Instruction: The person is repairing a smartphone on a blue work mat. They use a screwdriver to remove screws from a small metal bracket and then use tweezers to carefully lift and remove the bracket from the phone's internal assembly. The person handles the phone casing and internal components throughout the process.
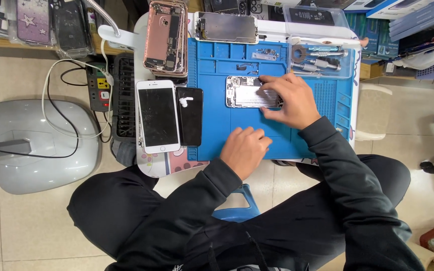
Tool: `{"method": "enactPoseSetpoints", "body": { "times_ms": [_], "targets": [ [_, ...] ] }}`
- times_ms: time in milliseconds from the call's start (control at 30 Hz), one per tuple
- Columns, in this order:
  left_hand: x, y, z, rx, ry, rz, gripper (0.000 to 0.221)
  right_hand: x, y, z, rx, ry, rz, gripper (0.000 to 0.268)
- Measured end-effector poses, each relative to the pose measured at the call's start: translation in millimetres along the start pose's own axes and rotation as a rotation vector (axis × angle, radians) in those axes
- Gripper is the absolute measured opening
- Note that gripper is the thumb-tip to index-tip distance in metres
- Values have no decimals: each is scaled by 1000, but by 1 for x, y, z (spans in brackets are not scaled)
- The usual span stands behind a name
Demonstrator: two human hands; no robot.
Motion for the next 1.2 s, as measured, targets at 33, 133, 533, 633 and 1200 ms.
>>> {"method": "enactPoseSetpoints", "body": {
  "times_ms": [33,133,533,633,1200],
  "targets": [
    [2,3,-2,-1,1,0,11,3,-2,-5,-1,-1,-1,43],
    [5,13,-13,0,-4,29,15,14,-10,-15,-10,-40,-12,40],
    [24,7,-96,-35,356,-178,6,175,2,29,-52,-118,-160,76],
    [23,6,-102,-46,364,-196,8,194,14,54,-66,-278,-54,77],
    [24,-2,-150,-410,823,-385,83,92,-59,-82,151,50,-165,68]
  ]
}}
Point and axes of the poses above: each hand's wrist, its own x-axis towards the middle knuckle, its own z-axis out of the palm, y = z × x, the point moved 6 cm from there along x, towards the middle knuckle, and after that the axes turned 7 degrees about z, right-handed, at the moved point
